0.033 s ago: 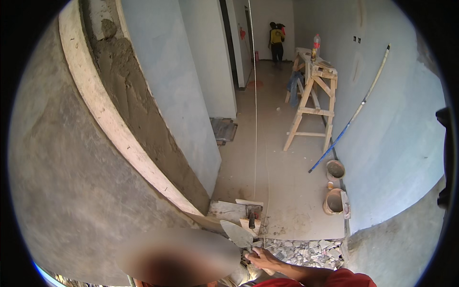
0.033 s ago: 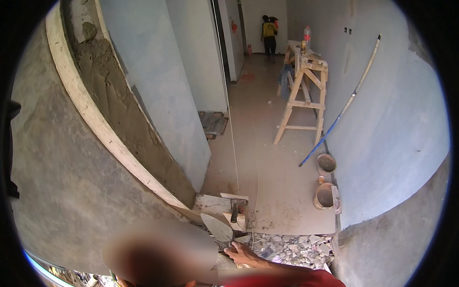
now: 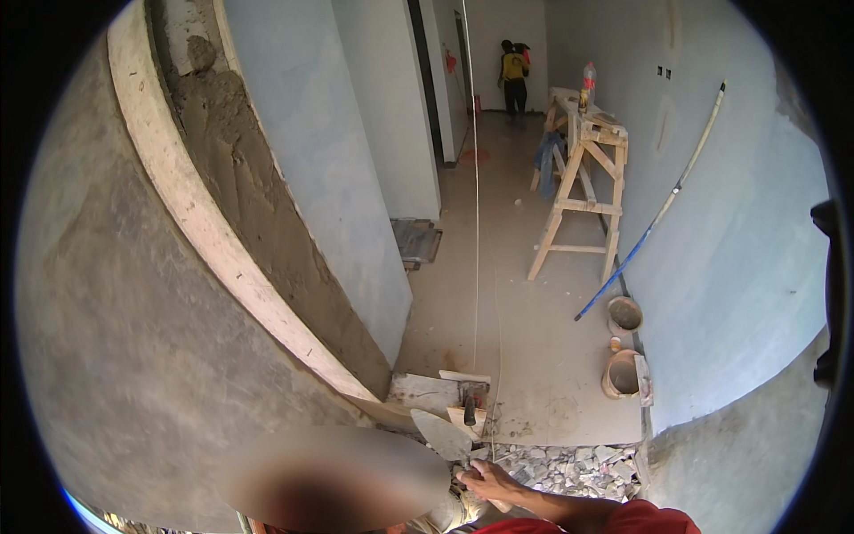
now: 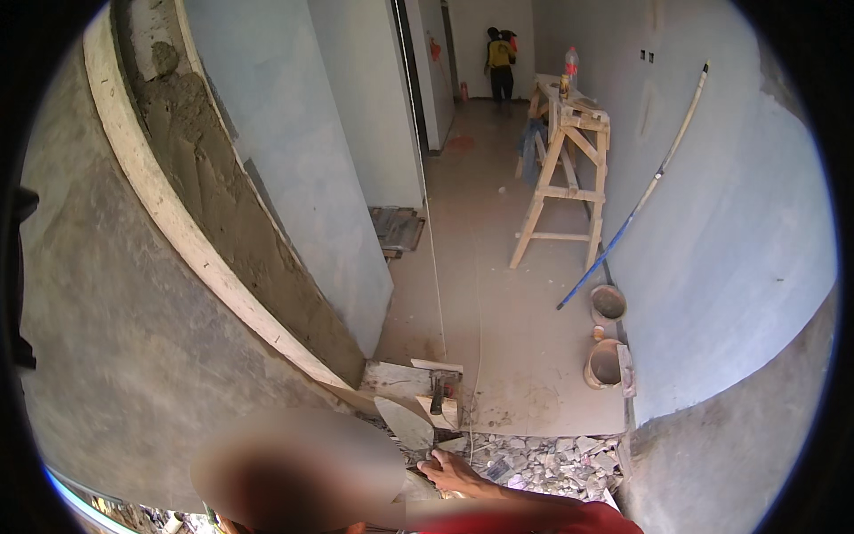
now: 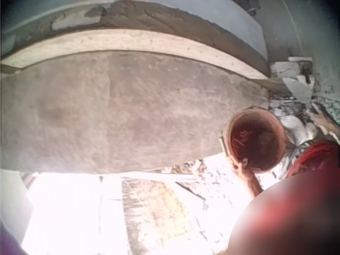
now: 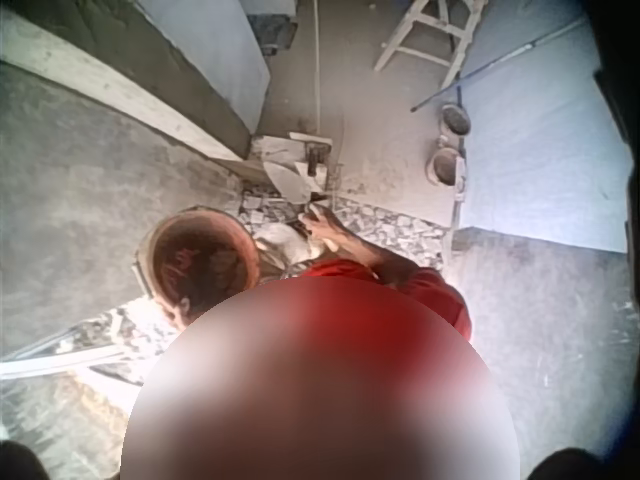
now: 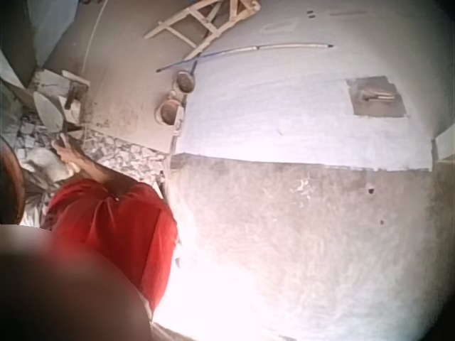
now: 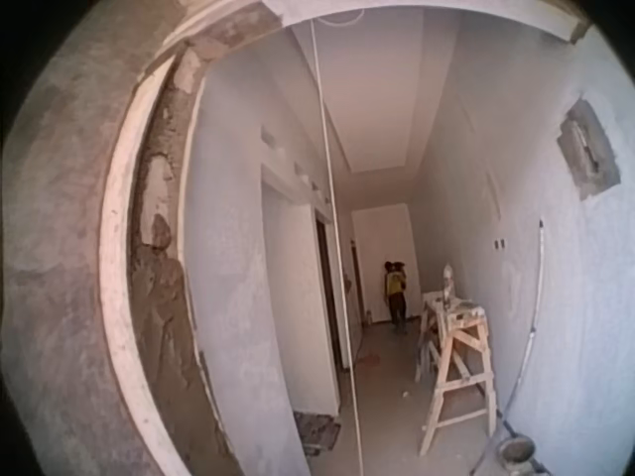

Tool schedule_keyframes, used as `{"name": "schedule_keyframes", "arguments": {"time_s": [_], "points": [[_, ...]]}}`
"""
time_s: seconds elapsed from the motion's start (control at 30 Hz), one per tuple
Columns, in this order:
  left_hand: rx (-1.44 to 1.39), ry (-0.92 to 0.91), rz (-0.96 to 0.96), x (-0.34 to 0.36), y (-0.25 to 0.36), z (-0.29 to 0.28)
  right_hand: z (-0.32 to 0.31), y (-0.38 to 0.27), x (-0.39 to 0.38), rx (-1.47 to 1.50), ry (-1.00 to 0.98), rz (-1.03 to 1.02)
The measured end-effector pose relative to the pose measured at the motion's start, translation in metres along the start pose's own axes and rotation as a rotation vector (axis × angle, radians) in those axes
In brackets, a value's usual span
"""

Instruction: The person scoops wet cement from a bucket using a trowel and applies it to a vertical wall section, smoothing the surface. A coworker is visible in the background working on a different area.

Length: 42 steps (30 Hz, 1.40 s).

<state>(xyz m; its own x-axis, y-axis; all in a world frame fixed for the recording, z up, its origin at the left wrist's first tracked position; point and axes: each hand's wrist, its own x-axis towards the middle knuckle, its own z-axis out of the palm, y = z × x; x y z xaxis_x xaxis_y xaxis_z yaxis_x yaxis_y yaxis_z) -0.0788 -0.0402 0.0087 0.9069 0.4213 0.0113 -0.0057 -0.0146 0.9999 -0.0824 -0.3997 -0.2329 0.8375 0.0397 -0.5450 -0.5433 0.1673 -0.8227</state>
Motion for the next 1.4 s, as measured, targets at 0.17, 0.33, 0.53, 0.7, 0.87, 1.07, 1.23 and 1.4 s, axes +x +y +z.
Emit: {"name": "schedule_keyframes", "arguments": {"time_s": [0.17,0.33,0.53,0.7,0.87,1.07,1.23,1.4], "points": [[-0.003,0.012,-0.021,0.008,0.004,-0.002,0.011,-0.008,0.003,-0.195,0.091,-0.120],[-0.024,0.066,-0.092,0.022,-0.001,-0.009,0.034,-0.047,-0.007,-0.560,0.215,-0.507],[0.051,0.012,-0.166,0.057,0.000,-0.018,0.067,-0.123,0.013,-0.507,0.080,-0.649],[0.097,0.062,-0.099,0.087,0.000,-0.028,0.108,-0.213,0.048,-0.526,-0.113,-0.703],[0.061,-0.037,-0.128,0.124,-0.002,-0.042,0.171,-0.302,0.084,-0.494,-0.275,-0.946],[-0.045,-0.236,-0.236,0.163,0.015,-0.065,0.253,-0.379,0.111,-0.495,-0.280,-1.382],[-0.079,-0.324,-0.278,0.204,0.059,-0.072,0.285,-0.434,0.084,-0.493,-0.307,-1.212],[-0.020,-0.377,-0.397,0.224,0.101,-0.073,0.279,-0.459,0.061,-0.542,-0.223,-1.137]]}}
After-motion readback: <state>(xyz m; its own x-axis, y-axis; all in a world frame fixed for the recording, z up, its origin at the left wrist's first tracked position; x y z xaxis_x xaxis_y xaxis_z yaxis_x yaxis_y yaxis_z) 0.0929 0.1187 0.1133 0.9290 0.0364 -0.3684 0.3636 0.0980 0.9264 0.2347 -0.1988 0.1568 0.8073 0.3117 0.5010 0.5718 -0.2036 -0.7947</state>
